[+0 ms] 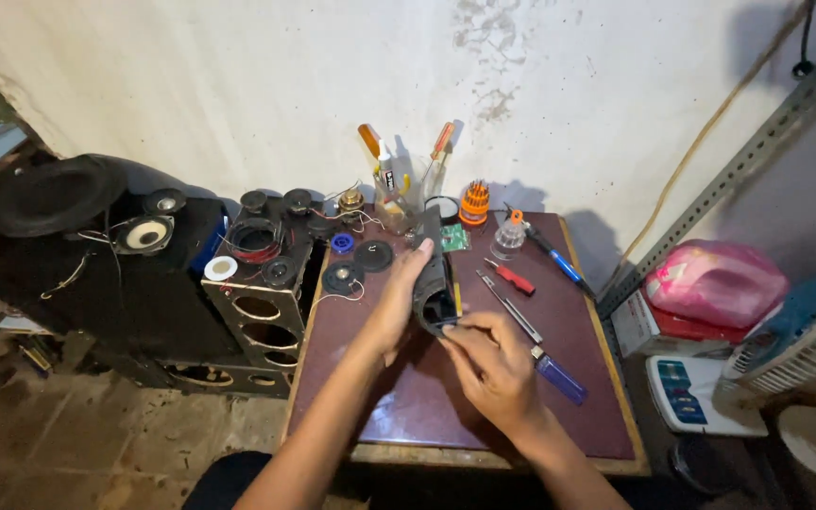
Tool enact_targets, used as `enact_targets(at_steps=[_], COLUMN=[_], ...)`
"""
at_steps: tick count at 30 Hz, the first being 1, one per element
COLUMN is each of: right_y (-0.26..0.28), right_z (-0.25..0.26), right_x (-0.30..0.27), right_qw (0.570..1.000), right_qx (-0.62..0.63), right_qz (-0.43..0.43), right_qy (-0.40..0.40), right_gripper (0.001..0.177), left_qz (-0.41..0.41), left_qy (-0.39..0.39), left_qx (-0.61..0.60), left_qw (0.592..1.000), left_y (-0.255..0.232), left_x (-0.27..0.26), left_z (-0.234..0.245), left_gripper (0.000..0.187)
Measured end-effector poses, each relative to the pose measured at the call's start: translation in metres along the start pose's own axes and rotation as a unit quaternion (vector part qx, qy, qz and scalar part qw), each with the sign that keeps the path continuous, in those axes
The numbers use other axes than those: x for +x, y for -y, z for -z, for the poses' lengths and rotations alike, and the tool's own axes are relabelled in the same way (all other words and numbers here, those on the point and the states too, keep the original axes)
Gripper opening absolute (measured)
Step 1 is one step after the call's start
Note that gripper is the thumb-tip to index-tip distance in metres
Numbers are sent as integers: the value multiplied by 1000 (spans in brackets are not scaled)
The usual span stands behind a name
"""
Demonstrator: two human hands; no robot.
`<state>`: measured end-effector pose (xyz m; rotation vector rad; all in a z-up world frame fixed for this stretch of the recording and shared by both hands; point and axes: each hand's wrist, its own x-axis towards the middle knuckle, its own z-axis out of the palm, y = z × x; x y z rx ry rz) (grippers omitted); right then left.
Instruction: The person uses a lighter to heat a wire on a circuit board attached to a black plastic housing. They then use a screwdriver to pry and separate the housing components. Finally, they use their fingers to pull out a small black cylindrical part from the interior of the housing.
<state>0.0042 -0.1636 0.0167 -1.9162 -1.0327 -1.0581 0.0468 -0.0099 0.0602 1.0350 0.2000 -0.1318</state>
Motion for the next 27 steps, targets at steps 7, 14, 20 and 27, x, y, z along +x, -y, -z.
enact_targets(at_steps=[7, 14, 20, 27], right_y=[-16, -17, -3, 0], right_z=[-15, -17, -18, 8], right_x=[-8, -5, -1, 27], right_qw=[1000, 999, 999, 972], right_qx=[-11, -24, -17, 174], right_qz=[14, -22, -31, -150], right_qy=[2, -18, -6, 52], right_gripper=[9, 7, 9, 28], left_qz=[-88, -391, -494, -545], left_qy=[-11, 81, 135, 115], left_qx=[265, 503, 522, 412], left_qw=[960, 767, 682, 721], left_y=[11, -33, -4, 1], left_x=[32, -5, 2, 1], left_z=[44, 63, 58, 59], left_gripper=[89, 93, 107, 79])
